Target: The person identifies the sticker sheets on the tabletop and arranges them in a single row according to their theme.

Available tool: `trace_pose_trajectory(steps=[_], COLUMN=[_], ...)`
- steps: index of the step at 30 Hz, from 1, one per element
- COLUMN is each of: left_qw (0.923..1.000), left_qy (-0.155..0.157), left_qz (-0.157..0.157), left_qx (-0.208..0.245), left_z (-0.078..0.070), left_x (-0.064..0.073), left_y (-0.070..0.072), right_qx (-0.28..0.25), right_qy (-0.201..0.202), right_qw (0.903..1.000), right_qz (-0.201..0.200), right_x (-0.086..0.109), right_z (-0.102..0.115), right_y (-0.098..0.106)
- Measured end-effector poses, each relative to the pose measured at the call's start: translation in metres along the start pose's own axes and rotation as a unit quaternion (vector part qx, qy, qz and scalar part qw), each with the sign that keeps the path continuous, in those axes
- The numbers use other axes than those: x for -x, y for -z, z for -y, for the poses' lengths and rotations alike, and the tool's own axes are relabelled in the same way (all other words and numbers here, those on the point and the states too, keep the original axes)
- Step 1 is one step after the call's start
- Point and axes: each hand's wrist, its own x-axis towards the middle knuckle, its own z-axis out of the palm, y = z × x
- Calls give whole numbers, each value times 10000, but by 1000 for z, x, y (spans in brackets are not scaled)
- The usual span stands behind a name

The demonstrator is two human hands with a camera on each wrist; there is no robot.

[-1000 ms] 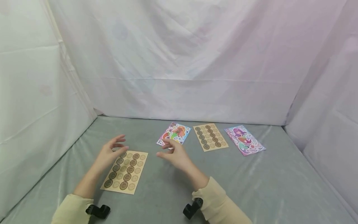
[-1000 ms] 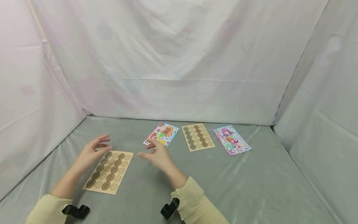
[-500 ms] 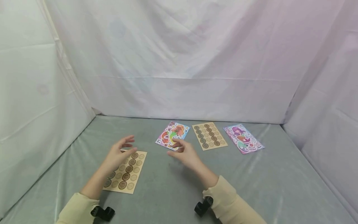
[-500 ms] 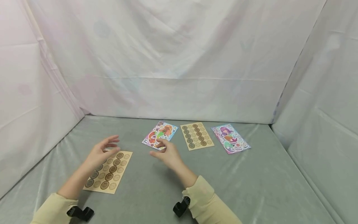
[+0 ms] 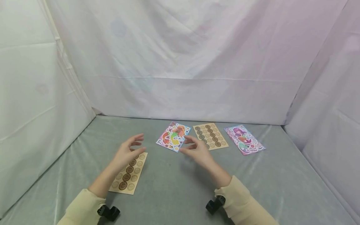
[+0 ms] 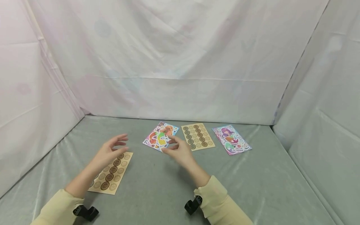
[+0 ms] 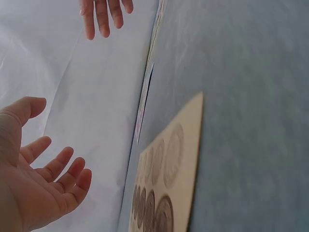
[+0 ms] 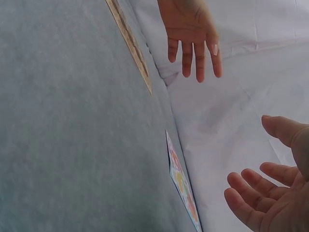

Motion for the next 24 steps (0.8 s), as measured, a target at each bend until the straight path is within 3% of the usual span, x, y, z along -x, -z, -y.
trace_pose_trajectory(steps=[17, 24], left_qw=[9998, 9991], left_qy=[-109, -226], left_qz=[148, 224], left_qx=[-59, 295], left_z=[-32, -42], left_x=[-27, -39], left_y=[-31, -49], right_qx=[385, 442], right_qy=[-77, -86], right_qw=[9986, 9982], right_qz=[-350, -402], right_x=[-1, 1], right_z=[1, -3], right_y=[47, 66])
